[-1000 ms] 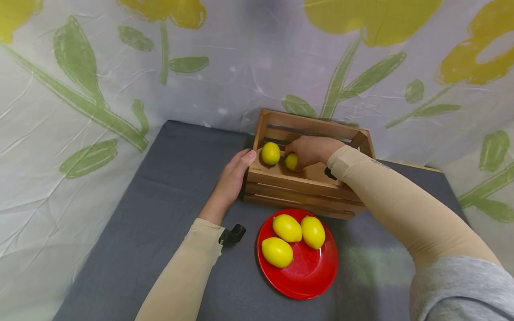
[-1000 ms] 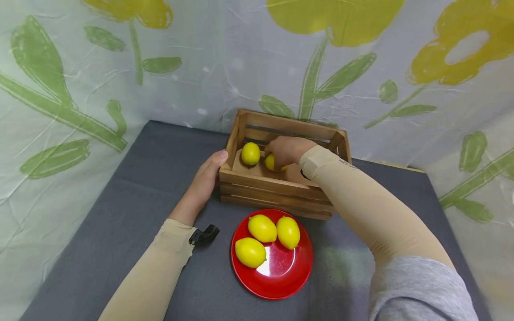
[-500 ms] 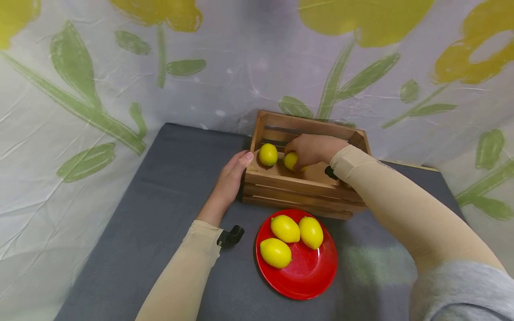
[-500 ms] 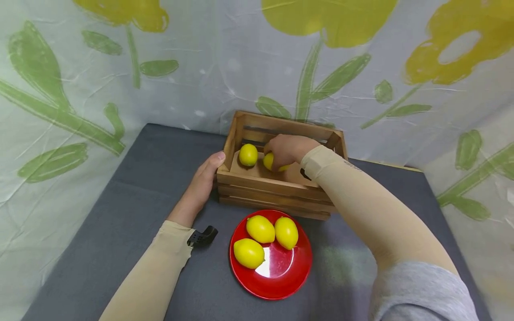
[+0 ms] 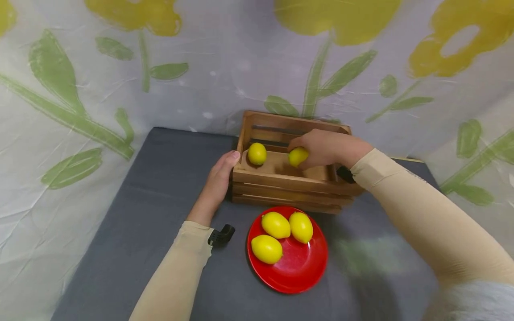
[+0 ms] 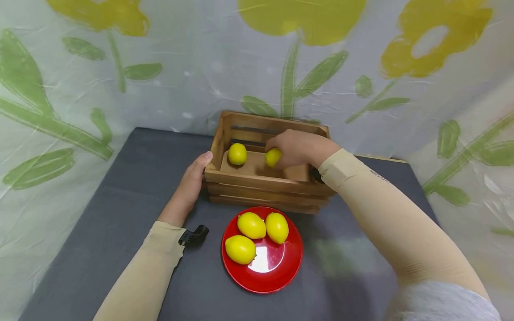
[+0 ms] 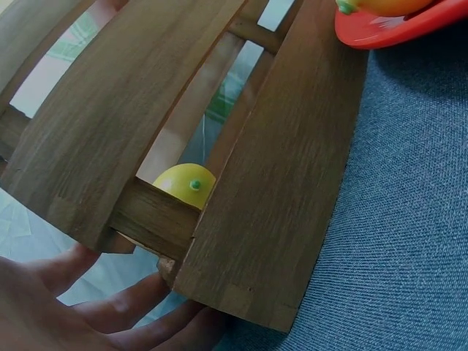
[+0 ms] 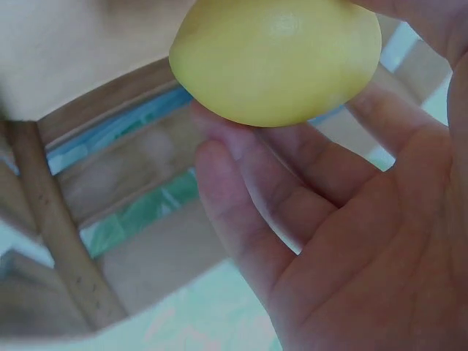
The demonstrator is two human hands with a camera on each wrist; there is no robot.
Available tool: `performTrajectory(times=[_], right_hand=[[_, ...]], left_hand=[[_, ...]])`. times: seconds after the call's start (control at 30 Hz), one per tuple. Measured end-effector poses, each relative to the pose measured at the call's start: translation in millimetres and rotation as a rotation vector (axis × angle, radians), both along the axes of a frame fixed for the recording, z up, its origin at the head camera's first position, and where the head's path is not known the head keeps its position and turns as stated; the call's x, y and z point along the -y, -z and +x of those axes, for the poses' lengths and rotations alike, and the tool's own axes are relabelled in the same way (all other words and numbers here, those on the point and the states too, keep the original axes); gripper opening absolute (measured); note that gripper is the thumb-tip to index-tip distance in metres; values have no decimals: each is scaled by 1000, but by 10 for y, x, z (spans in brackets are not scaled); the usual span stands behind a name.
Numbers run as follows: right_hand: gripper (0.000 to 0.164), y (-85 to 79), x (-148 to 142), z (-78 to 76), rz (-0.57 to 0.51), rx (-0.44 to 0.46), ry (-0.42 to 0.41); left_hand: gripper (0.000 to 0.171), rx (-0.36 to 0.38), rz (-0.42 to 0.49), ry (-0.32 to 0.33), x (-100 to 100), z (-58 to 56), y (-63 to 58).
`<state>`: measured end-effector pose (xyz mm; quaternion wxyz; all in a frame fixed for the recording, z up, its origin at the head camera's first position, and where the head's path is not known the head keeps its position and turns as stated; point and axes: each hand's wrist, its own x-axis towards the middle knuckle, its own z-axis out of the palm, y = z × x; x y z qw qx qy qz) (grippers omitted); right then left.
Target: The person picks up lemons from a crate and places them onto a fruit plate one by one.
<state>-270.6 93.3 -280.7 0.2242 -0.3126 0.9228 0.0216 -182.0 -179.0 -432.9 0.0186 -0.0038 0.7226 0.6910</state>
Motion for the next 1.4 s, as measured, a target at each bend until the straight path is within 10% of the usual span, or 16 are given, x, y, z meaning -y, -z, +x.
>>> performTrajectory(times=[0.83, 1.4], right_hand=[[52, -457, -237, 1011, -74, -183, 11], [54, 345, -152, 1680, -146, -47, -64]], left_hand=[[76, -35, -44, -11, 235, -59, 85], [79, -42, -70, -8, 210, -52, 49]])
